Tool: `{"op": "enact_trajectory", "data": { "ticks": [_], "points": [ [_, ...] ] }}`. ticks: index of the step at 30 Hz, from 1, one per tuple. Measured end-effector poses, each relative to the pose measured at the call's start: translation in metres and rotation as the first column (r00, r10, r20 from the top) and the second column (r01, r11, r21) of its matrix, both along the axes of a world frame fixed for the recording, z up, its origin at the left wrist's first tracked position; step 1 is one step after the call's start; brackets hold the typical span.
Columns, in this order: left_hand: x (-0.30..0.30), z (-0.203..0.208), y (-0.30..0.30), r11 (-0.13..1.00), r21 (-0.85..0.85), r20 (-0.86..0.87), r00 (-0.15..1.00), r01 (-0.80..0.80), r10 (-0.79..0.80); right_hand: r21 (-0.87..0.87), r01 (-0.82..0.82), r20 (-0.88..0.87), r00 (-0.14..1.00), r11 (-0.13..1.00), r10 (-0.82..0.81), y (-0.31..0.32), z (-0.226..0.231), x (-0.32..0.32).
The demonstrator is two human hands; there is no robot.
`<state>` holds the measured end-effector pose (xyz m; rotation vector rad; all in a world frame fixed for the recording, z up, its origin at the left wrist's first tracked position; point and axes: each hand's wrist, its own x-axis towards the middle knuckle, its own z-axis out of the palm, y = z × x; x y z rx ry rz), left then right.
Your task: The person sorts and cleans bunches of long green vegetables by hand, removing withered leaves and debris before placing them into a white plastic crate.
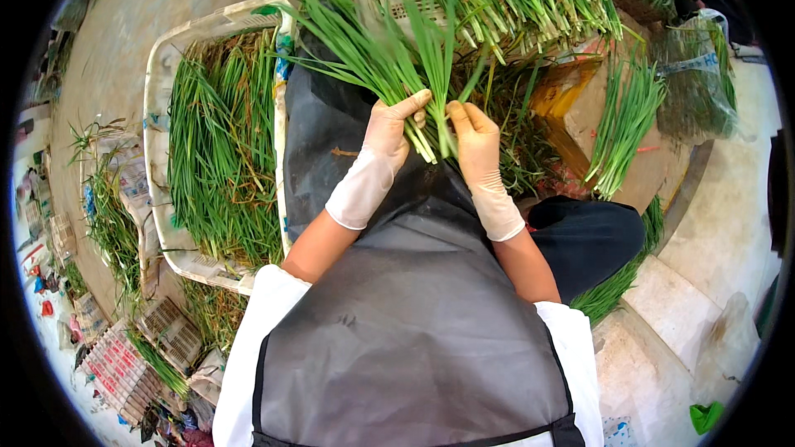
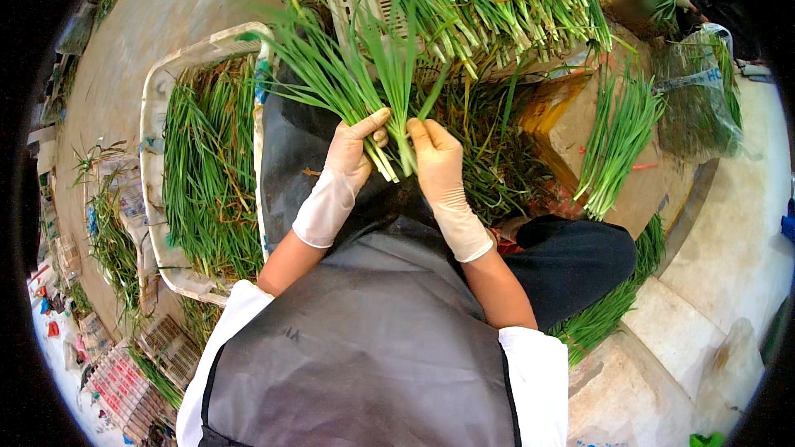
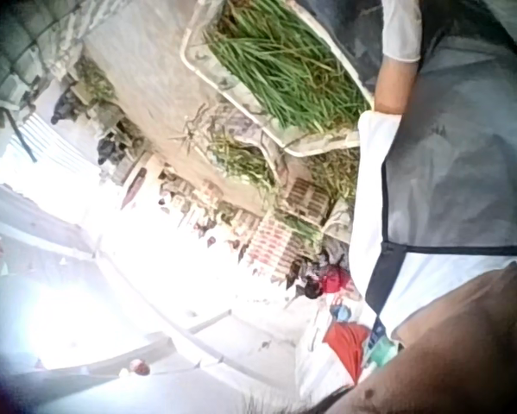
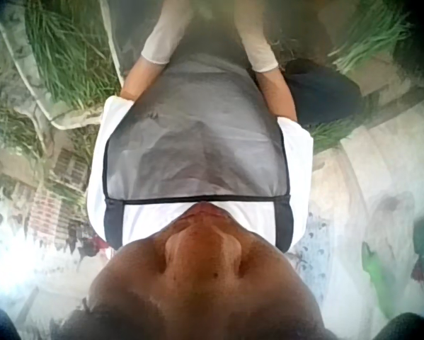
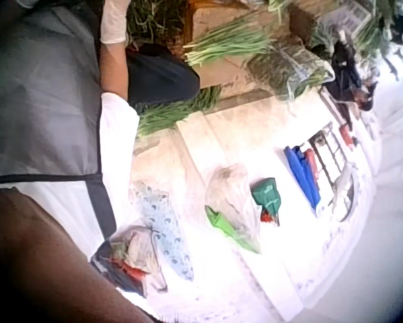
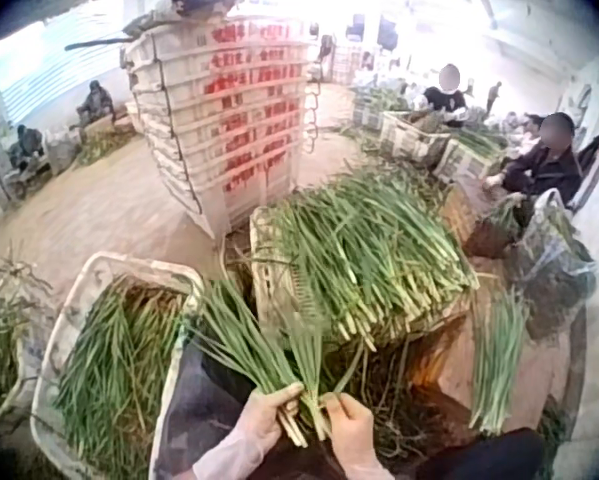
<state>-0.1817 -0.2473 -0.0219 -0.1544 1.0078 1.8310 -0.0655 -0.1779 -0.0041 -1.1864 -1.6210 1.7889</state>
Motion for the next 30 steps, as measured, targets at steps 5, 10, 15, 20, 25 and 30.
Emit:
{"op": "enact_trajectory", "data": {
  "ticks": [5,10,15,20,25,30],
  "points": [
    [-0.02,-0.002,-0.004,0.985,-0.029,0.013,0.985,-0.172,0.173,0.014,-0.09,0.104,0.991,0.996,0.088,0.038,-0.013,0.06],
    [-0.028,-0.007,-0.011,0.999,-0.006,0.077,0.996,-0.04,0.04,0.172,-0.316,0.387,0.893,0.933,0.231,0.042,-0.007,0.058],
    [-0.003,-0.029,-0.007,0.99,0.023,0.116,0.983,0.138,-0.14,-0.274,-0.276,-0.036,0.96,0.921,0.277,0.014,0.004,0.004],
    [0.013,-0.02,-0.017,0.975,-0.219,-0.026,0.998,0.044,-0.051,0.885,-0.339,0.414,0.886,0.317,-0.207,0.013,-0.019,0.009],
    [0.013,-0.011,-0.018,0.987,-0.161,-0.067,0.998,0.002,-0.013,0.68,-0.336,0.352,0.929,0.652,0.112,-0.022,-0.008,0.003],
    [0.001,-0.006,-0.019,0.964,-0.104,0.005,0.97,0.244,-0.245,-0.125,-0.151,0.036,0.987,0.981,0.156,-0.004,-0.02,0.004]
  ]
}}
